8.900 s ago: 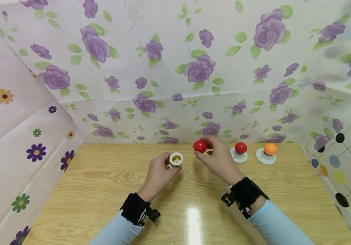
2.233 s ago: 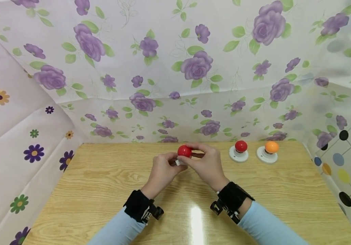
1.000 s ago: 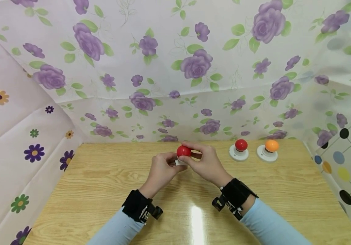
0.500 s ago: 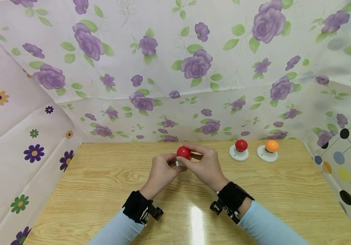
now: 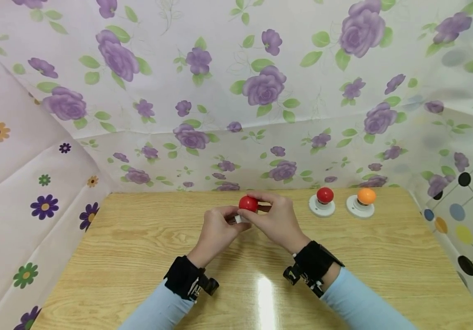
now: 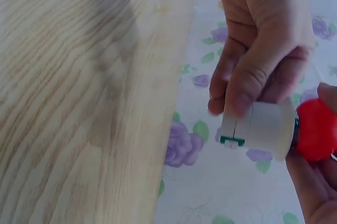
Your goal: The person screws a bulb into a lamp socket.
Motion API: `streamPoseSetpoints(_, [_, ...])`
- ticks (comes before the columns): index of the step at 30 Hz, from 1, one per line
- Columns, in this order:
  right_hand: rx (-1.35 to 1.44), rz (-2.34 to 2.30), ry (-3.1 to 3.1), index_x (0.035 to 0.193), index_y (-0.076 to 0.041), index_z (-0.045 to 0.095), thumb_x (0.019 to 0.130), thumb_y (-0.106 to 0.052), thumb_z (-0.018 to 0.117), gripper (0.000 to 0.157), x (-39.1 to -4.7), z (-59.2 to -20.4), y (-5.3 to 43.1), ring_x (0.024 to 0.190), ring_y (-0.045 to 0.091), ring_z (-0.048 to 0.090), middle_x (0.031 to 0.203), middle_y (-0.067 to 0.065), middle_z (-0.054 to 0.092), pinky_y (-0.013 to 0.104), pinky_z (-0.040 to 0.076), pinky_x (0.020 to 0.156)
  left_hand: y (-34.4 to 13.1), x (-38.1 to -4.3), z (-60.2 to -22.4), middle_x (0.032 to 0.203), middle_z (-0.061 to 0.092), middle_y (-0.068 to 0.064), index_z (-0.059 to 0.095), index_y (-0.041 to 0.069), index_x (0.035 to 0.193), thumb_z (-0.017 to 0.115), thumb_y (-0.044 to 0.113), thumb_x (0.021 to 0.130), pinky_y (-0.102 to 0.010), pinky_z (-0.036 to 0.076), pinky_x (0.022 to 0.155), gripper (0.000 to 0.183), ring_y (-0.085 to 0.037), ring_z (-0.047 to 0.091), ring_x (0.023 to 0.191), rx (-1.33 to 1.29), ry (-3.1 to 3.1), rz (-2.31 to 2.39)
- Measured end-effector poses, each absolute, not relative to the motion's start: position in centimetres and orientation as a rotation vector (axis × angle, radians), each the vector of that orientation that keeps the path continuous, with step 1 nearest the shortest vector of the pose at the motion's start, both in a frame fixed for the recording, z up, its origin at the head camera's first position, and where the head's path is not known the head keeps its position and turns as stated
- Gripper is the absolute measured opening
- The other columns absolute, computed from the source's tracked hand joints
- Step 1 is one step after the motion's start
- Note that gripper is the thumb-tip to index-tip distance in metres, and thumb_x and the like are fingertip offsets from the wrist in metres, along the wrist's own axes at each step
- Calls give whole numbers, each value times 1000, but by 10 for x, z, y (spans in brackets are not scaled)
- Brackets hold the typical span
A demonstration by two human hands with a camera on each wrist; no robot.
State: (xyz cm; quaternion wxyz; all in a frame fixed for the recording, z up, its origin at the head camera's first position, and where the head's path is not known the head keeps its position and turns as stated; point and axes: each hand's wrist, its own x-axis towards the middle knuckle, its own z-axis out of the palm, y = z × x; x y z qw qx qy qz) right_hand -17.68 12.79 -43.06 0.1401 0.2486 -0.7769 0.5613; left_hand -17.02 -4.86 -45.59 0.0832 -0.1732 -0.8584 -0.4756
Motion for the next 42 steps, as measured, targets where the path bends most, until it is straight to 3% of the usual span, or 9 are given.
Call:
streamPoseSetpoints(9, [899, 1829, -2358, 122, -7, 60, 82, -8, 70, 41, -168, -402, 131, 110, 21, 55, 123, 7, 57, 37, 48, 82, -55, -175, -456, 82, 64, 12, 70, 18, 94, 78, 18, 75, -20, 49, 63, 21, 0, 59, 72, -566, -2614, -1434])
streamPoseSetpoints(14, [1023, 1977, -2368, 129, -5, 53, 85, -1, 63, 45, -171, -393, 134, 117, 24, 49, 132, 6, 50, 37, 44, 89, -57, -176, -457, 85, 63, 17, 70, 20, 95, 79, 16, 72, -20, 49, 66, 24, -1, 59, 76, -588, -2646, -1420])
streamPoseSetpoints(27, [988, 2011, -2358, 130, -4, 52, 86, -2, 62, 45, -171, -395, 136, 117, 24, 49, 132, 11, 49, 36, 43, 90, -55, -174, -454, 89, 66, 7, 69, 15, 99, 79, 14, 73, -21, 50, 68, 27, -4, 61, 80, -573, -2568, -1548])
streamPoseSetpoints(42, [754, 1822, -2295, 116, -11, 63, 76, -10, 75, 42, -164, -400, 130, 104, 19, 58, 117, 1, 60, 36, 49, 81, -52, -174, -455, 86, 65, 11, 69, 17, 96, 77, 17, 76, -20, 50, 66, 21, -1, 60, 77, -574, -2556, -1505])
